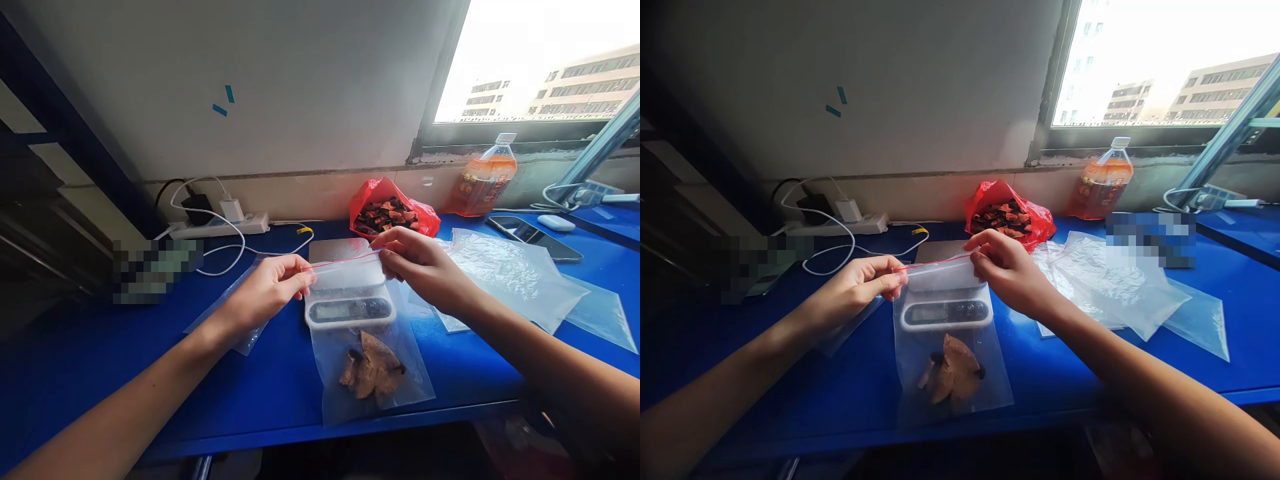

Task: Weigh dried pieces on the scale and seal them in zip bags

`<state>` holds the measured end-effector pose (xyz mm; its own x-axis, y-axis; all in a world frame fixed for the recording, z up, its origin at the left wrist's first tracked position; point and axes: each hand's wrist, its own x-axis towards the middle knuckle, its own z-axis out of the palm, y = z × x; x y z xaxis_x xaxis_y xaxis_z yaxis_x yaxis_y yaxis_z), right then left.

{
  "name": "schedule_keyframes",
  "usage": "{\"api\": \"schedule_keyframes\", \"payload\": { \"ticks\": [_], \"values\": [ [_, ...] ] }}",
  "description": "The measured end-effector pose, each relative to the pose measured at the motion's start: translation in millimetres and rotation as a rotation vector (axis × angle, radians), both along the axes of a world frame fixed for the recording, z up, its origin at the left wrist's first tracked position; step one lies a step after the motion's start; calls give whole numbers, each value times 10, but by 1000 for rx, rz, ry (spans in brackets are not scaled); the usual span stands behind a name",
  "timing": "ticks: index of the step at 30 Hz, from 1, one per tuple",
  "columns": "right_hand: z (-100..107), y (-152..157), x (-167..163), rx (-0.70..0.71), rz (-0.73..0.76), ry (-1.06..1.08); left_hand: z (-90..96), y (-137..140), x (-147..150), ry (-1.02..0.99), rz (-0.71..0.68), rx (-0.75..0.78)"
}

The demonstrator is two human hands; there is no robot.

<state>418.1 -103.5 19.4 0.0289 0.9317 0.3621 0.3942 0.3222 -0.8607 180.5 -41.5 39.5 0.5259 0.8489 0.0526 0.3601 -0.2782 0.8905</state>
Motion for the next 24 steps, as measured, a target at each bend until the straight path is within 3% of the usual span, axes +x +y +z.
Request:
{"api": "schedule_keyframes", "payload": {
  "ticks": [5, 8, 14, 20, 24],
  "values": [
    [-52, -48, -69, 332, -151, -418, -29, -96, 30, 58, 6, 104],
    [-61, -137, -179, 437, -64, -640, -69, -222, 63, 133, -5, 218],
    [-96, -264, -372, 400, 138, -781, -124, -394, 87, 182, -127, 420],
    [-166, -245, -381, 351, 93, -641, -177, -332, 29, 172, -232, 676],
    [-194, -240, -408, 376, 39, -656, -204, -335, 36, 233, -244, 863]
  ]
}}
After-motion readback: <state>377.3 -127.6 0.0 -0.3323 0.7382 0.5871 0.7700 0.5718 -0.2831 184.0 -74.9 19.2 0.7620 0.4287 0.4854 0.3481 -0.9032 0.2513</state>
